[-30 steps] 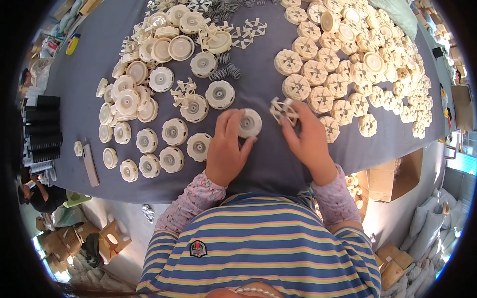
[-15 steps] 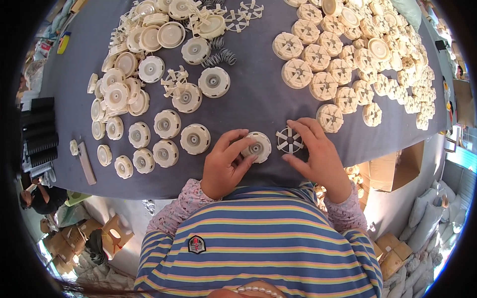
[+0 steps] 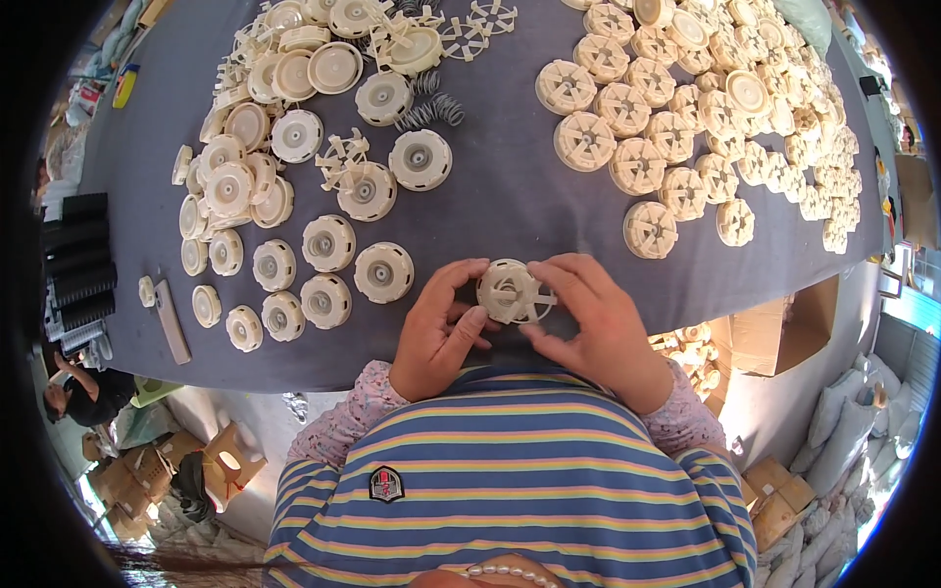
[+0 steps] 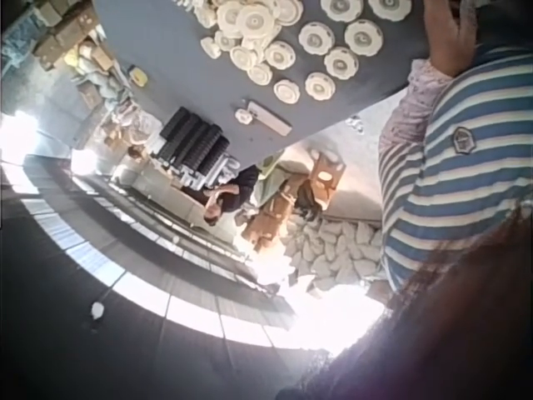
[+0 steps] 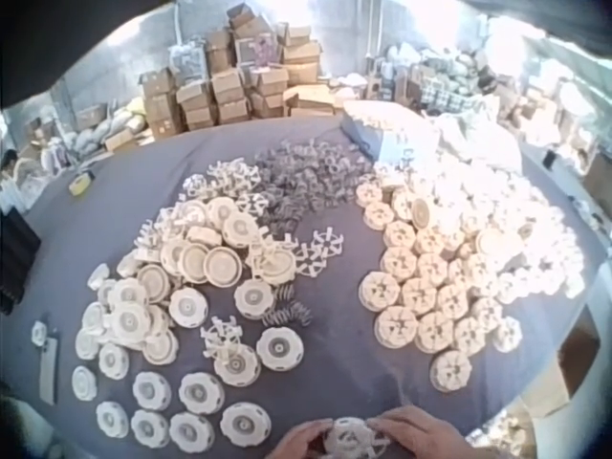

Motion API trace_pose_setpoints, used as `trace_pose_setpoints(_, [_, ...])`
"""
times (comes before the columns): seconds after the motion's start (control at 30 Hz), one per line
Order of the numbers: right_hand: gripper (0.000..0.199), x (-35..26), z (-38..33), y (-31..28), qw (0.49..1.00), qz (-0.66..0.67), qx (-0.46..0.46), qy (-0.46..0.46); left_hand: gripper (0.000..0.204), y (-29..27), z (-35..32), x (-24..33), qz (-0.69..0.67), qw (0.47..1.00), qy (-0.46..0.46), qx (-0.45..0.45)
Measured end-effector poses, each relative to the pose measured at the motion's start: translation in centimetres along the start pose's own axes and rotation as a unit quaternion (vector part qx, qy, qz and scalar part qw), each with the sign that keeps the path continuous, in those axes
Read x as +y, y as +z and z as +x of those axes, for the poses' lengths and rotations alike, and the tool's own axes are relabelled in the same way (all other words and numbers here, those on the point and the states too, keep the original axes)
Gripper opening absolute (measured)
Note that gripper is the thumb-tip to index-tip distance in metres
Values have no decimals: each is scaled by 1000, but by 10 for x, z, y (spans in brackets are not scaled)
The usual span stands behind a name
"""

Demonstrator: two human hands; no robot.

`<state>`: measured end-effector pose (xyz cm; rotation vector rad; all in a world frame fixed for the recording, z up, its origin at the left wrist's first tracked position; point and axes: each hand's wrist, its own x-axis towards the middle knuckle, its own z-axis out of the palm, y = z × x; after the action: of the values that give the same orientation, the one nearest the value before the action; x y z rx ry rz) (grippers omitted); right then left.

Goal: The person assembles small plastic components by hand, inserting metal springs and plastic gears into a plastic housing base, then securing them with a plastic cap.

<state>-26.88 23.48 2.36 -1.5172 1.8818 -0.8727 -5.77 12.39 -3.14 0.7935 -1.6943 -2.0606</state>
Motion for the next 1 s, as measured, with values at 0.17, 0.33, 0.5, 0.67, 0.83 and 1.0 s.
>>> trace_pose_setpoints(0.17, [59,5,4,11,999,-35,-13,-21,48,4,7,-5,48,999,19,10])
trace_pose_setpoints(0.33, [58,4,3,16,998,-53,-21,-20,49,6,11,0,20,1000,8,22])
trace_pose_setpoints(0.5, [59,7,1,19,999,-17,-28,7,48,8,11,7,10,999,13,37])
trace_pose_setpoints(0.67, [61,21,28,-19,976,-204,69,-9,54,-15,-2,16,230,960,121,106])
trace_pose_setpoints(0.83, [53,-27,118,0,977,-114,33,-176,67,-47,-21,39,438,856,104,253])
trace_pose_setpoints(1.0, [55,-51,216,80,943,-133,67,-297,68,-38,-17,23,421,878,64,216])
